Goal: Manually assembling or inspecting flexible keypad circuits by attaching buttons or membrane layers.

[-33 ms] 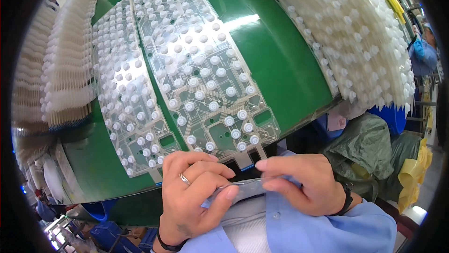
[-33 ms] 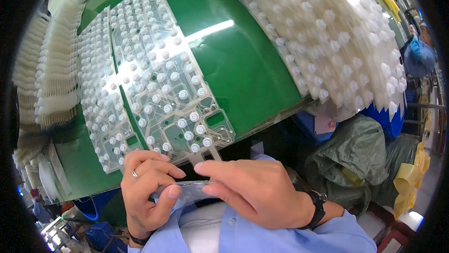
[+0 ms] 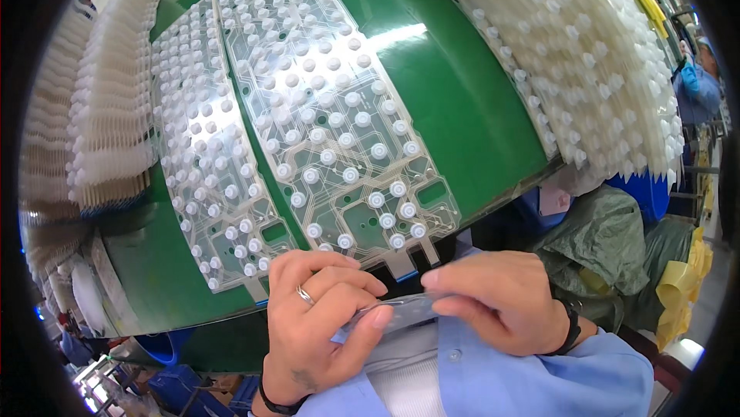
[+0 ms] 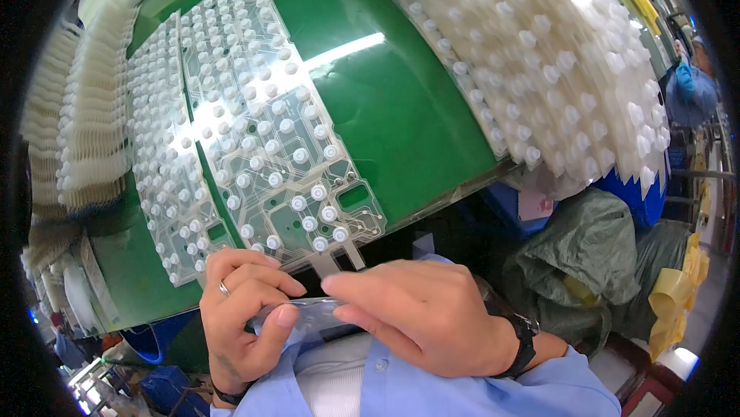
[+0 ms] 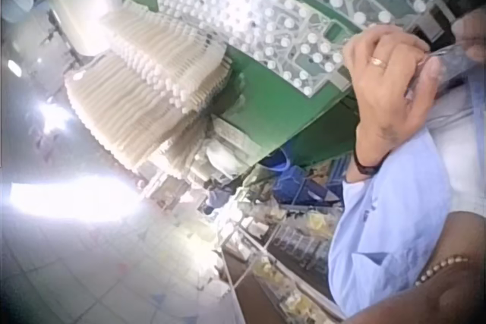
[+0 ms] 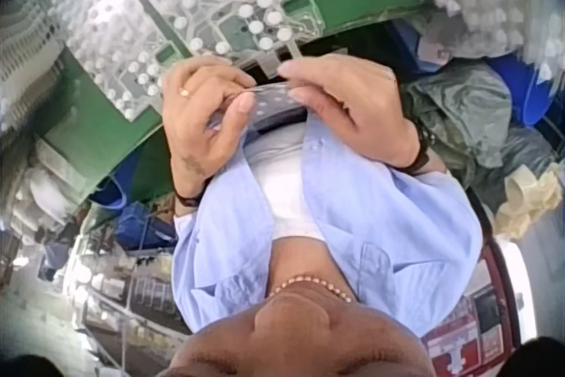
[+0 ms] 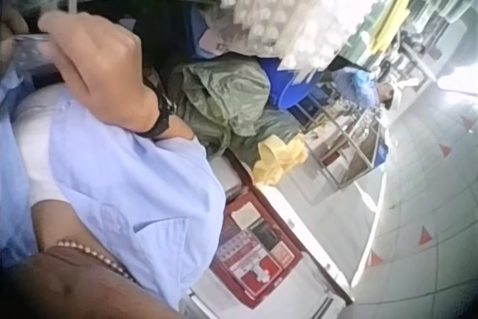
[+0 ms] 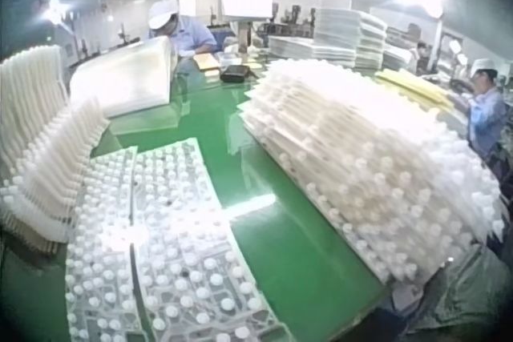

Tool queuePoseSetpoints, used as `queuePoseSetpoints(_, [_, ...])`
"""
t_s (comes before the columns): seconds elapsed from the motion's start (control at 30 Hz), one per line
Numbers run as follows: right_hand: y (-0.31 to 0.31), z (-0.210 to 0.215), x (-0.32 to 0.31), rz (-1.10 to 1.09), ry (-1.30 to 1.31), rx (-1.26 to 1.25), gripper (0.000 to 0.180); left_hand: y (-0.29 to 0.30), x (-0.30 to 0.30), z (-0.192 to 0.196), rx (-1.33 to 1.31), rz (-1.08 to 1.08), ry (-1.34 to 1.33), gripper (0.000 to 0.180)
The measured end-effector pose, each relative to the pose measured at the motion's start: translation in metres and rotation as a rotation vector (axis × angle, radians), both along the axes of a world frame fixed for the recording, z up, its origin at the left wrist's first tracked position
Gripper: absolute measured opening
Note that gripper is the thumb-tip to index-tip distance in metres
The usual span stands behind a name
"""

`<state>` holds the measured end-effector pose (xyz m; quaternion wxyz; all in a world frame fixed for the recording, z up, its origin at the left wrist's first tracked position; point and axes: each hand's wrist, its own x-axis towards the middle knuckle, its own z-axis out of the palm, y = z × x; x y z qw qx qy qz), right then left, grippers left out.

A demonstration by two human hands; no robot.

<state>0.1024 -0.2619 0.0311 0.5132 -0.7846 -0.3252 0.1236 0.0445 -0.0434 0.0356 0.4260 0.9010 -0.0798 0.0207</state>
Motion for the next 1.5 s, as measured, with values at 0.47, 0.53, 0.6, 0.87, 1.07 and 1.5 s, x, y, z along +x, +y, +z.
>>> queuePoseSetpoints(0.47, [-0.016, -0.005, 0.039, -0.243, 0.114, 0.062, 0.009, -0.015, 0.013, -0.018, 0.145, -0.302, -0.09, 0.018])
queuePoseSetpoints(0.53, [-0.009, -0.005, 0.044, -0.217, 0.18, 0.05, 0.009, -0.013, 0.016, -0.022, 0.173, -0.259, -0.088, 0.017])
queuePoseSetpoints(0.6, [-0.005, -0.009, 0.051, -0.162, 0.164, 0.023, 0.008, -0.008, 0.016, -0.023, 0.157, -0.221, -0.089, 0.016])
queuePoseSetpoints(0.87, [0.014, -0.012, 0.058, -0.19, 0.164, -0.071, 0.006, -0.003, 0.016, -0.028, 0.126, -0.208, -0.123, 0.017])
queuePoseSetpoints(1.07, [0.019, -0.013, 0.059, -0.205, 0.189, -0.137, 0.005, -0.001, 0.016, -0.031, 0.121, -0.21, -0.133, 0.017])
queuePoseSetpoints(1.5, [0.021, -0.013, 0.058, -0.223, 0.153, -0.175, 0.005, 0.0, 0.017, -0.033, 0.116, -0.218, -0.146, 0.017])
